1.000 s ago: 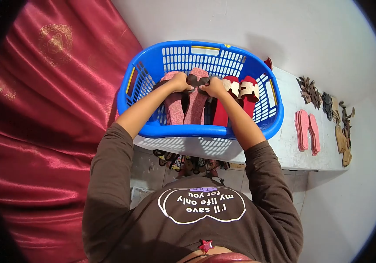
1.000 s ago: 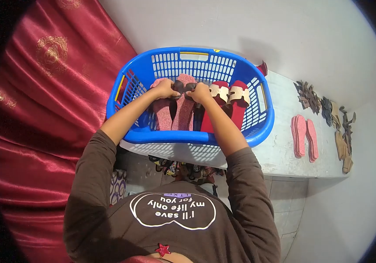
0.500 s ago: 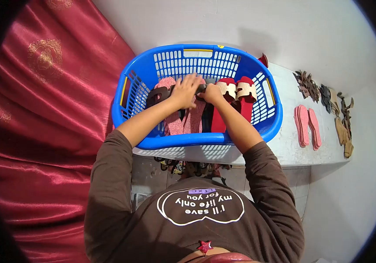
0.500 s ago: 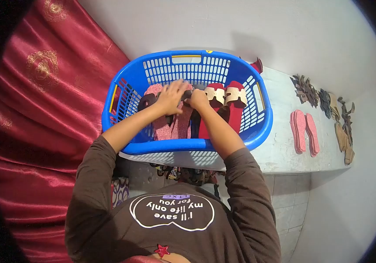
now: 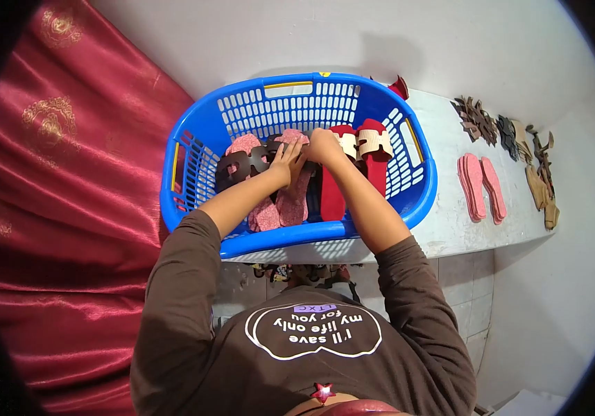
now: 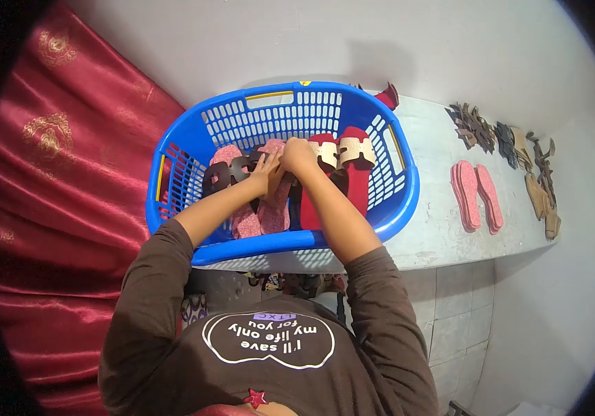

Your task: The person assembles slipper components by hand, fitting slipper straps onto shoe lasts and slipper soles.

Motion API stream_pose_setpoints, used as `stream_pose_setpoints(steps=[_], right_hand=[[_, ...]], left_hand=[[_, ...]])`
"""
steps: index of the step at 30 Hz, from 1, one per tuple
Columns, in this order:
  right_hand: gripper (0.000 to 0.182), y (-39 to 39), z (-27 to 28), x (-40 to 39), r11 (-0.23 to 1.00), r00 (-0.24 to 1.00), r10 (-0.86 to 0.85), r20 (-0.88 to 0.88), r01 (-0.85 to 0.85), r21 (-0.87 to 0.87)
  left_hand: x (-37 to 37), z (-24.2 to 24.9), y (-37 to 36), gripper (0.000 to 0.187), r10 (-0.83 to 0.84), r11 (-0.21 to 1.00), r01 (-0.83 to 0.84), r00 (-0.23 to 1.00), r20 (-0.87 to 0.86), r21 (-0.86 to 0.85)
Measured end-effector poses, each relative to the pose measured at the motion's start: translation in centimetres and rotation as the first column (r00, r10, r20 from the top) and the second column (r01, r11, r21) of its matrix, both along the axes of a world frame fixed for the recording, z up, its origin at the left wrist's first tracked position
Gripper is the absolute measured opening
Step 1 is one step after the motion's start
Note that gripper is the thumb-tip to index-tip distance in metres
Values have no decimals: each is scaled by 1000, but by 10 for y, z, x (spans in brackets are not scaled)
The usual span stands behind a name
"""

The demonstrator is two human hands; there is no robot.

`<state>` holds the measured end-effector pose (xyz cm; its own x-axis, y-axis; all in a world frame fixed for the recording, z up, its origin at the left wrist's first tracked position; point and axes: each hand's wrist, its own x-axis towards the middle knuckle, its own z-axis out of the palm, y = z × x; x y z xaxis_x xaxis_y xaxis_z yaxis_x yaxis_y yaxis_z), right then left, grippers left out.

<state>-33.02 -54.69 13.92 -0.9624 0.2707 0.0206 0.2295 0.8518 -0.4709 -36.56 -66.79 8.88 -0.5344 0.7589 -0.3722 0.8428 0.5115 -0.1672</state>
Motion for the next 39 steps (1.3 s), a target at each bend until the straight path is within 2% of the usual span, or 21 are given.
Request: stream_pose_setpoints(steps=[1,3,6,10,12,13,14,16,17,19,21,22,24,26,27,28,30,32,34,36,39], right_hand=[[31,-1,6,2,1000,1000,-19,16,20,-20],[29,-1,6,2,998,997,-46,57,48,-43],[28,0,6,0,998,992,-67,108,67,5],[31,6,8,-2,999,977,-25,213,35,-42],[37,4,12,-5,994,955,-98,280,105,-10],[36,5,13,-4,995,953,-90,289,97,-11],[36,7,15,-3,995,954,-88,286,95,-10],[36,12,24,-1,992,963,-61,262,89,-95],[35,23,-2,-9,992,998,-58,30,61,-111],[35,25,24,7,966,999,12,-40,-22,-257],[35,24,41,18,927,993,45,-105,-81,-365],[35,21,50,25,930,993,41,-109,-78,-359],[35,16,63,42,885,966,64,-250,-171,-433],[31,12,70,66,864,955,68,-289,-201,-462],[29,11,72,79,821,938,67,-340,-246,-515],[28,6,79,95,774,919,62,-390,-291,-563],[27,2,83,126,693,904,22,-427,-322,-645],[25,1,79,155,656,844,-64,-533,-367,-660],[23,4,67,181,651,808,-205,-553,-309,-693],[22,4,60,206,619,689,-384,-615,-302,-725],[18,19,40,250,633,576,-535,-619,-212,-744]], left_hand=[[-3,-8,2,95,-6,1000,6,1000,4,-4],[-8,-24,2,69,13,996,-10,999,-31,83],[-8,-30,3,59,20,998,-15,997,-74,61],[-22,-55,4,64,35,984,-30,999,-27,177],[-21,-51,3,80,12,989,-10,1000,-14,144],[-7,-16,3,104,-7,999,6,999,-44,-34],[-5,-14,0,104,-5,999,3,999,-47,-32],[-3,-8,-2,120,-21,995,22,1000,-21,92],[-1,-6,-5,120,-19,995,21,999,-27,95],[5,3,-12,127,-32,958,32,999,-6,284],[10,19,-22,131,-57,942,53,998,1,332],[12,25,-26,135,-87,924,75,996,14,374],[13,31,-29,137,-82,934,78,997,-2,348],[11,31,-31,136,-81,918,75,997,-2,390],[4,15,-32,137,-110,886,133,991,-77,444],[13,34,-34,137,-100,906,97,995,-16,412],[13,32,-36,137,-118,889,108,993,-4,445],[16,35,-35,137,-120,879,104,993,5,465],[19,40,-33,135,-113,868,100,994,-3,487],[22,45,-29,135,-88,882,86,996,-17,463],[39,75,-18,128,-3,923,-21,998,63,384]])
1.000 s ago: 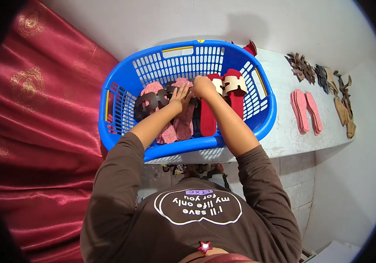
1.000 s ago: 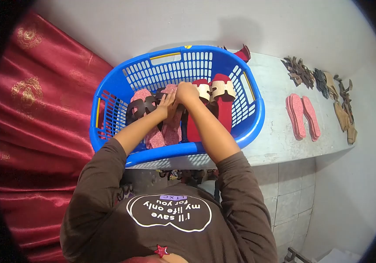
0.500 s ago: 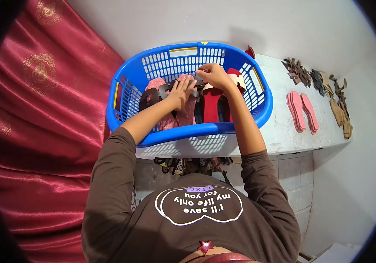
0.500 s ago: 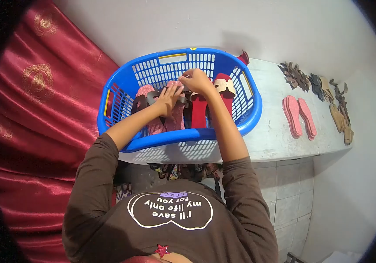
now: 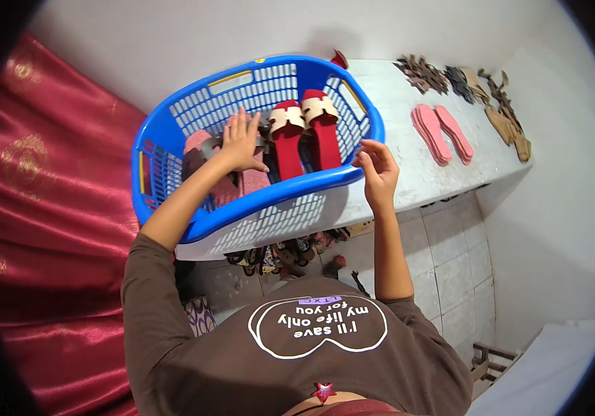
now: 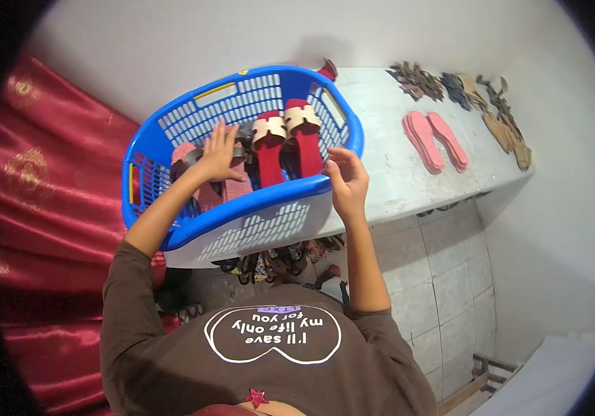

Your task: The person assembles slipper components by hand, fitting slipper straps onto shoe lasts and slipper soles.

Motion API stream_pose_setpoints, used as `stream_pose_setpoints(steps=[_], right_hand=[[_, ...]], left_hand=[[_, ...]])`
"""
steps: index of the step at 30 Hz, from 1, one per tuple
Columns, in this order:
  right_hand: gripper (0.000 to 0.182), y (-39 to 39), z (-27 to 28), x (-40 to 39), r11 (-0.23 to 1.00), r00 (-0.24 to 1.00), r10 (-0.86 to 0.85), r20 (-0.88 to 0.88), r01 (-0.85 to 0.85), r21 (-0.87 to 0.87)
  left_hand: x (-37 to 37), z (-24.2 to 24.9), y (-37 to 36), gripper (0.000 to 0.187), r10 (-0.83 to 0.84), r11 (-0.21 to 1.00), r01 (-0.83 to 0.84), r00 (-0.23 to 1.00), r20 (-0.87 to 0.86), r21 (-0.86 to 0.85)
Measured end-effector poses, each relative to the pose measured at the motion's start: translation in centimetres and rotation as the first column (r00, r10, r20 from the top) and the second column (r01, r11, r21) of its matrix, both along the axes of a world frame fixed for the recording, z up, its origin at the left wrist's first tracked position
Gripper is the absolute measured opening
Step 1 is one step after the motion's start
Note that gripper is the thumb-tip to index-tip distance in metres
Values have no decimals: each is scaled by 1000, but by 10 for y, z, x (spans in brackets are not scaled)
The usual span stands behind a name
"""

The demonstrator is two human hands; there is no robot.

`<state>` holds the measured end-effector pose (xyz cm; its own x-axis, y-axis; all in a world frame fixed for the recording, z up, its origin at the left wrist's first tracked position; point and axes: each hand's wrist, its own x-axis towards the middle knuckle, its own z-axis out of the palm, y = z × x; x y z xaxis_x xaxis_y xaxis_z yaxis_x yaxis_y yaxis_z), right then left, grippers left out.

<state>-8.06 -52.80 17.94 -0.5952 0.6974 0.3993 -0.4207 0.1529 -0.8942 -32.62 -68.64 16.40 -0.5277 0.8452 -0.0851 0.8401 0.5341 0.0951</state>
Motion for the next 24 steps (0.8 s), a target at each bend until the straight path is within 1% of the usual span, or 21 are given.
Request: stream_pose_setpoints(steps=[1,2,3,5,6,8,9,10,11,12,13,15,16,17,19,20,21,23,24], right_hand=[[18,6,-6,14,998,998,-54,-13,54,-16],[17,11,-10,30,995,995,-94,-18,94,-40],[16,18,-16,46,985,986,-165,37,167,-42],[15,33,-27,79,965,966,-246,79,252,-78],[15,40,-33,94,961,963,-259,75,264,-76],[13,54,-44,125,925,921,-356,158,371,-82],[13,60,-49,139,921,917,-367,152,381,-75],[13,66,-53,154,917,918,-359,170,381,-118],[12,73,-58,170,911,917,-350,189,381,-160],[11,81,-62,186,913,911,-355,212,386,-129],[11,91,-66,205,923,914,-334,229,366,-117],[11,111,-70,242,928,914,-314,257,353,-122],[11,121,-71,261,923,909,-328,257,367,-119],[11,132,-72,282,919,900,-329,285,375,-125],[11,149,-77,320,910,887,-336,318,393,-134],[11,157,-80,338,889,863,-372,342,437,-134],[11,165,-82,353,867,838,-407,364,479,-133],[11,173,-86,378,845,826,-431,362,511,-159],[11,176,-89,389,824,808,-445,385,538,-176]], left_hand=[[7,11,4,125,23,1000,-23,1000,13,-15],[15,25,8,119,0,1000,1,999,35,-20],[22,34,11,114,-42,999,41,998,38,24],[47,63,17,107,-142,984,136,989,50,111],[64,78,20,107,-155,982,149,987,46,113],[101,105,29,89,-251,954,222,959,132,204],[116,113,34,89,-263,949,233,956,127,211],[131,120,39,85,-371,919,294,870,324,263],[148,126,46,82,-465,883,339,731,499,324],[169,133,53,81,-488,873,357,644,589,333],[179,115,62,79,-530,847,349,521,669,400],[212,104,84,78,-538,832,383,376,755,402],[231,105,96,76,-506,846,388,369,779,366],[246,98,112,76,-513,840,399,360,779,368],[272,76,144,76,-534,830,367,311,786,420],[288,74,157,76,-500,855,336,330,801,395],[302,72,171,76,-501,852,344,324,802,394],[324,65,198,74,-428,888,345,371,824,306],[333,56,211,73,-422,890,345,376,825,298]])
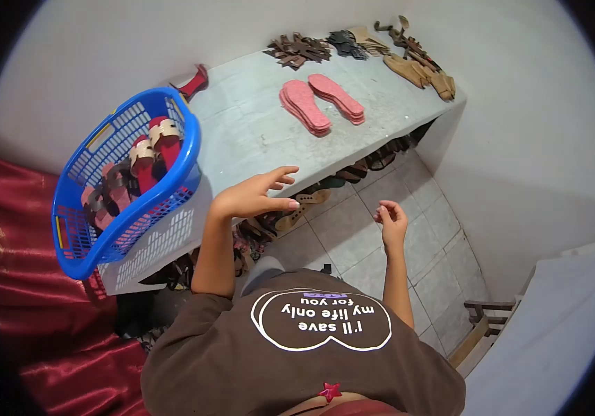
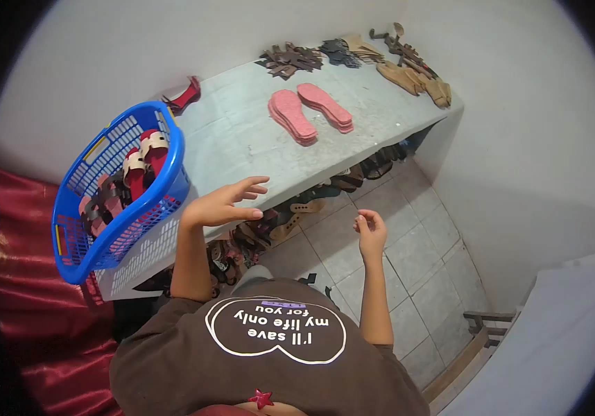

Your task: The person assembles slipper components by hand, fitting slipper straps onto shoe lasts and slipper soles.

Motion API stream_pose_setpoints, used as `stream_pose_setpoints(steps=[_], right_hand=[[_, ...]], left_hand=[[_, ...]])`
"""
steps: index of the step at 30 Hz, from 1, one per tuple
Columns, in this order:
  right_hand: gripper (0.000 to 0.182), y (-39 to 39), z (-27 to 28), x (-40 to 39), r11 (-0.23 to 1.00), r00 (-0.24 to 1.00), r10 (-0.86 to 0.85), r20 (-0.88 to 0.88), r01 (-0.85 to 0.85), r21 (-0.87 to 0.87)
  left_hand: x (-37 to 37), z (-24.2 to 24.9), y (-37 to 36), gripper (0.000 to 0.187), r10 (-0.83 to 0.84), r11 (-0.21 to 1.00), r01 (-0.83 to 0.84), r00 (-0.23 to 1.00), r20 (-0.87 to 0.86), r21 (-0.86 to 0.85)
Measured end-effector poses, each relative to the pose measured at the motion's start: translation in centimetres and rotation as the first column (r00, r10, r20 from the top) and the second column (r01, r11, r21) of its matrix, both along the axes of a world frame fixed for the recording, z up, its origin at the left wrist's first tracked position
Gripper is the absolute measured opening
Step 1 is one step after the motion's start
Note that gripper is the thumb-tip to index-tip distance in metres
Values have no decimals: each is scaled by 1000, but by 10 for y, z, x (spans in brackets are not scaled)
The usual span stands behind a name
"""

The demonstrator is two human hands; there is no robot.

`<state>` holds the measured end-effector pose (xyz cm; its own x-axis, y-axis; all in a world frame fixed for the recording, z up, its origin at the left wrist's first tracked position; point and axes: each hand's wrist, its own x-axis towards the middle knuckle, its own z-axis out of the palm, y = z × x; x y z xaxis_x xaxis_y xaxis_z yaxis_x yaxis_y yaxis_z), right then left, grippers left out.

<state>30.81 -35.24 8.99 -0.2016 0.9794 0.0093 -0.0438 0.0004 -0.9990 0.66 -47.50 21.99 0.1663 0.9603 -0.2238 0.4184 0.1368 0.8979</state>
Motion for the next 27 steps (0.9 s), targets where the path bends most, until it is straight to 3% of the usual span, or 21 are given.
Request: stream_pose_setpoints(steps=[7,10,12,13,15,16,17,19,21,23,25,27], right_hand=[[12,25,-35,19,987,996,-90,17,91,-133],[13,49,-40,3,990,998,44,38,-38,-134],[13,70,-38,-15,991,993,105,52,-100,-90],[13,83,-34,-25,984,983,172,64,-169,-46],[14,108,-25,-47,975,968,222,115,-221,-24],[15,122,-22,-59,961,948,275,163,-277,-9],[15,135,-22,-71,961,948,275,163,-277,-9],[17,161,-28,-93,923,884,350,310,-382,50],[21,184,-43,-116,905,862,399,313,-425,18],[30,202,-49,-137,841,773,450,447,-535,78],[40,215,-58,-150,804,713,493,499,-593,53],[49,225,-69,-162,743,629,415,658,-651,153]], left_hand=[[32,-38,80,84,46,993,-67,979,-196,-100],[33,-54,116,87,77,984,-120,954,-288,-131],[28,-72,144,67,131,981,-170,937,-325,-97],[20,-93,160,67,128,982,-166,938,-321,-94],[3,-126,194,51,198,969,-128,914,-355,211],[1,-134,208,38,298,934,-209,904,-308,289],[-4,-141,222,38,298,934,-209,904,-308,289],[-11,-155,250,38,454,870,-329,826,-334,367],[-19,-179,276,40,490,851,-370,815,-309,374],[-24,-201,296,43,523,835,-299,691,-499,461],[-29,-207,305,49,506,847,-268,671,-542,459],[-32,-210,309,54,477,861,-191,625,-618,472]])
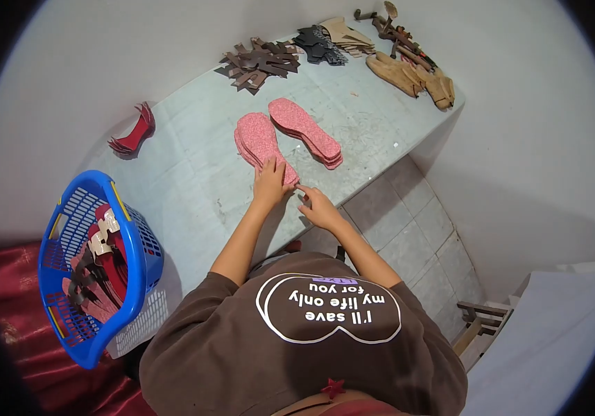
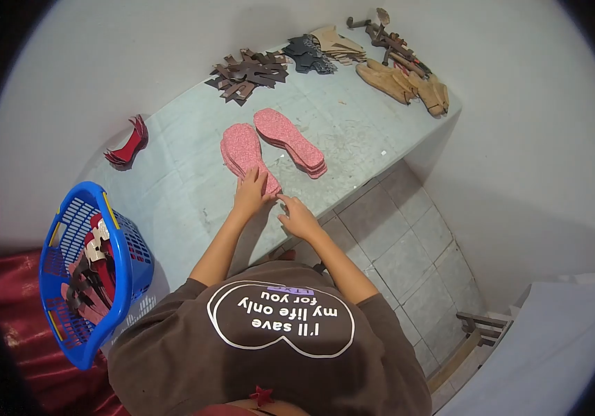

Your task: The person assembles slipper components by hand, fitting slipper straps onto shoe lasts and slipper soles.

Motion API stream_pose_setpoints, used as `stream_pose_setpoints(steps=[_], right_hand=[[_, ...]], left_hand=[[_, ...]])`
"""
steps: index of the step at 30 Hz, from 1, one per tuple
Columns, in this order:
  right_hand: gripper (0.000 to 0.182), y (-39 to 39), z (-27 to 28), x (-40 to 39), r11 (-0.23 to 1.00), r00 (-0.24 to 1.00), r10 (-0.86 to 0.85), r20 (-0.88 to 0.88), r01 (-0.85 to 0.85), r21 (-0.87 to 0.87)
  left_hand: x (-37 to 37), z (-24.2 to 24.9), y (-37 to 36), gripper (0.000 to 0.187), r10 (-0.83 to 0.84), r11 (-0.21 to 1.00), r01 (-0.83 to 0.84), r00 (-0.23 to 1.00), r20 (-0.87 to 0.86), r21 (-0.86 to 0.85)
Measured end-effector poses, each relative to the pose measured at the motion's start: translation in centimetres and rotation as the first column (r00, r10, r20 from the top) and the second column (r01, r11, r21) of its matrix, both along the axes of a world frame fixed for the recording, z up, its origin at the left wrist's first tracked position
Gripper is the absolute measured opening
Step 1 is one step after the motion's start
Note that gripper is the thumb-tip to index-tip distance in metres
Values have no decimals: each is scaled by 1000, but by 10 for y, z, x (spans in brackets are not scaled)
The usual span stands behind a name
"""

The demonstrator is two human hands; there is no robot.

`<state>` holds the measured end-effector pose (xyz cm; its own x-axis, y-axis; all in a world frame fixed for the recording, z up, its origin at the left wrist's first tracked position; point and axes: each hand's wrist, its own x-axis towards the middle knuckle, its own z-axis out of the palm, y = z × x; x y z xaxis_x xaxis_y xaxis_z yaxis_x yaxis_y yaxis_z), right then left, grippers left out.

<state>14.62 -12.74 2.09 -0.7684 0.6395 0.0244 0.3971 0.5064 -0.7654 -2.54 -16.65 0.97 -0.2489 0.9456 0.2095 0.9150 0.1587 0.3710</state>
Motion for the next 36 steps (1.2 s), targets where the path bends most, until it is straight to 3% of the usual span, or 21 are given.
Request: stream_pose_setpoints(steps=[4,7,9,13,15,16,18,19,22,24,26,28,30,32,36], right_hand=[[54,8,-10,-11,1000,998,3,57,-4,21],[54,10,3,-14,999,980,18,200,-25,33],[53,9,12,-16,994,943,3,332,-38,100],[48,11,11,-24,977,933,-5,360,-73,202],[43,15,15,-28,967,893,28,450,-139,215],[43,16,14,-29,968,892,33,450,-141,209],[38,19,14,-28,972,902,41,430,-136,193],[38,19,14,-28,972,903,42,429,-136,192],[42,24,12,-23,985,912,60,406,-121,126],[46,29,1,-16,978,952,142,271,-178,110],[48,36,-6,-7,979,967,192,166,-201,39],[50,44,-5,5,973,972,231,52,-230,-23],[47,53,-4,24,942,977,197,-84,-212,-258],[43,72,-6,46,950,987,124,-105,-149,-273],[34,113,7,106,931,987,-110,-114,62,-361]], left_hand=[[-9,-7,4,59,-69,997,68,995,-66,-24],[-16,-9,6,58,-129,991,131,990,-52,36],[-16,-10,7,53,-166,986,168,980,-108,5],[-19,-10,12,39,-162,978,188,957,-239,90],[-27,-3,16,22,-180,974,170,982,57,150],[-32,4,18,22,-178,975,168,982,58,144],[-41,20,23,16,-46,997,32,977,206,75],[-43,28,26,16,-44,981,-5,968,247,196],[-48,53,36,17,10,945,-59,989,150,321],[-52,72,42,14,7,957,-80,968,251,280],[-56,94,52,11,75,873,-120,991,113,473],[-55,111,63,10,120,817,-163,986,114,553],[-47,128,75,9,163,751,-203,979,122,628],[-31,141,87,14,333,720,-209,941,-65,661],[20,140,127,15,253,745,-252,963,88,618]])
